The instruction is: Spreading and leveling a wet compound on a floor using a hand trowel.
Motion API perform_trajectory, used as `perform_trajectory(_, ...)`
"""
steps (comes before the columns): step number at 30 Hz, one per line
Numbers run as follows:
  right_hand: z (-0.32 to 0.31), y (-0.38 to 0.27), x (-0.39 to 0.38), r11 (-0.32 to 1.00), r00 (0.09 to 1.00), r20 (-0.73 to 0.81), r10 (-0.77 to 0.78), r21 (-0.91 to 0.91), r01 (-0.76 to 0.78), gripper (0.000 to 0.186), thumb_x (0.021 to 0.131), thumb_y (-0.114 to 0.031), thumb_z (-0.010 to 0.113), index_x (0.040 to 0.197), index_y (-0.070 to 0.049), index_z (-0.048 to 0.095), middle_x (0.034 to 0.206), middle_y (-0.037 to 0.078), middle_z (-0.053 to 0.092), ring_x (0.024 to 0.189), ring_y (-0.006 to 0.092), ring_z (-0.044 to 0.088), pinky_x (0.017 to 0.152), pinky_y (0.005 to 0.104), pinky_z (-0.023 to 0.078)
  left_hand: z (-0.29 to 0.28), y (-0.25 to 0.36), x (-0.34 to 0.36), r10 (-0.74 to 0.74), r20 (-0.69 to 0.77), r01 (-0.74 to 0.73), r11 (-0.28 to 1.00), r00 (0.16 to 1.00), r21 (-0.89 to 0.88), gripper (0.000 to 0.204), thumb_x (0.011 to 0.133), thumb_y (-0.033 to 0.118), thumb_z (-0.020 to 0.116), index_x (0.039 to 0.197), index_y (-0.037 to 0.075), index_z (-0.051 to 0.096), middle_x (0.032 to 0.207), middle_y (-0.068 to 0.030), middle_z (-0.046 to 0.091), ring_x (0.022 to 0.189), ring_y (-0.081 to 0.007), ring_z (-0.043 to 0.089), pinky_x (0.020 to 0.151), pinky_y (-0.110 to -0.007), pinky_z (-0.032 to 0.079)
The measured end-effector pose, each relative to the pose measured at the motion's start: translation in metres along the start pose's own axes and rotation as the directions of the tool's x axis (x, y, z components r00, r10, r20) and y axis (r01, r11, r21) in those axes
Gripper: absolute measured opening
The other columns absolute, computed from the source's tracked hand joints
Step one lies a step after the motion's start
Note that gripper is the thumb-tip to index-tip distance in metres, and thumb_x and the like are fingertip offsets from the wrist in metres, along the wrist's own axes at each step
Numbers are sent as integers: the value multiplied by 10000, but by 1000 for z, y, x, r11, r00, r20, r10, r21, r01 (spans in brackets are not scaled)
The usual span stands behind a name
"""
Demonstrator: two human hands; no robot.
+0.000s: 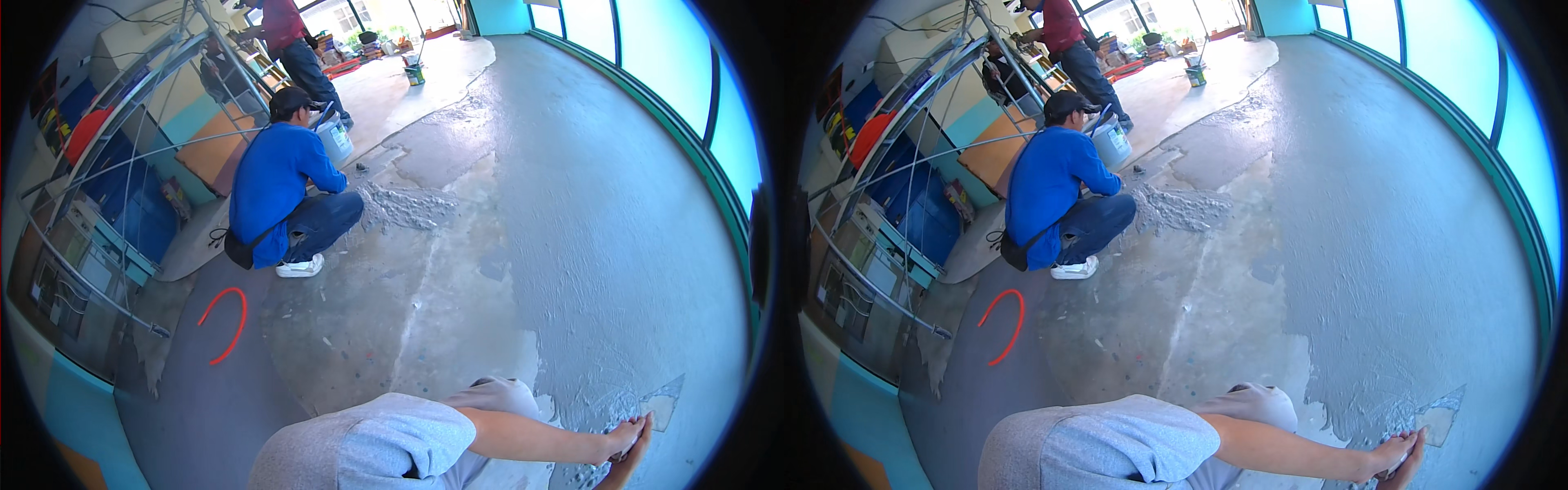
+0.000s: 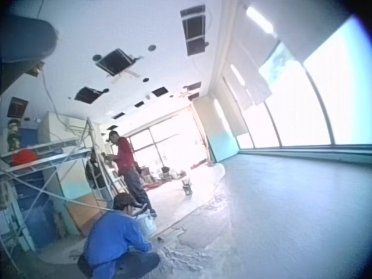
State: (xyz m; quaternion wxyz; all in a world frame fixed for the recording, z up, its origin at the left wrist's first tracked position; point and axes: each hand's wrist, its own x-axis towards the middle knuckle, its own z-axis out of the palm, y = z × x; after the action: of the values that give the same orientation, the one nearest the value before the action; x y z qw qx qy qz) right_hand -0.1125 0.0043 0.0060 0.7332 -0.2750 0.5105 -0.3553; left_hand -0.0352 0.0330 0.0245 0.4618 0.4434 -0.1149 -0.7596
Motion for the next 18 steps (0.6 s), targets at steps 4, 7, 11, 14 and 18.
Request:
perform_trajectory(4, 7, -1, -2, 998, 992, -105, -64, -2, 64, 537, 859, -520, 435, 1080, -39, 527, 987, 86, 541, 875, 207, 531, 753, 344, 449, 3, -4, 4, -2, 10, 2, 1000, 1000, -3, 476, 930, 487, 286, 1179, 125, 468, 1112, -26, 524, 1067, -175, 489, 893, -350, 370)
perform_trajectory(7, -15, 7, 17, 980, 918, -344, -198, -95, 176, 554, 858, -540, 416, 1069, -40, 531, 944, 86, 562, 853, 215, 541, 725, 357, 464, 11, -14, 13, -18, 40, 17, 1000, 999, 6, 478, 930, 489, 285, 1173, 122, 471, 1111, -29, 527, 1062, -178, 493, 888, -353, 375)
perform_trajectory(11, -2, -16, -17, 980, 992, 110, -55, -184, 75, 508, 857, -526, 431, 1007, -54, 541, 913, 89, 558, 854, 227, 539, 698, 342, 460, 5, -24, 31, 35, 8, -35, 999, 999, -12, 482, 929, 491, 284, 1165, 117, 474, 1109, -34, 529, 1054, -181, 499, 880, -357, 381)
perform_trajectory(14, 2, -12, -18, 997, 992, -116, -59, 48, 65, 347, 824, -422, 605, 811, -82, 535, 715, 51, 559, 641, 138, 544, 576, 281, 459, 6, -18, 8, -7, 49, 7, 1000, 999, 3, 467, 931, 485, 286, 1202, 144, 454, 1131, -20, 515, 1080, -168, 481, 907, -341, 361)
perform_trajectory(18, -28, -12, -5, 994, 993, 117, 13, -106, 0, 434, 850, -497, 468, 920, -74, 542, 806, 64, 550, 721, 200, 546, 568, 309, 450, 9, -8, -15, 15, 10, -15, 1000, 1000, -13, 482, 928, 493, 283, 1142, 114, 491, 1074, -57, 549, 1033, -206, 521, 857, -364, 401)
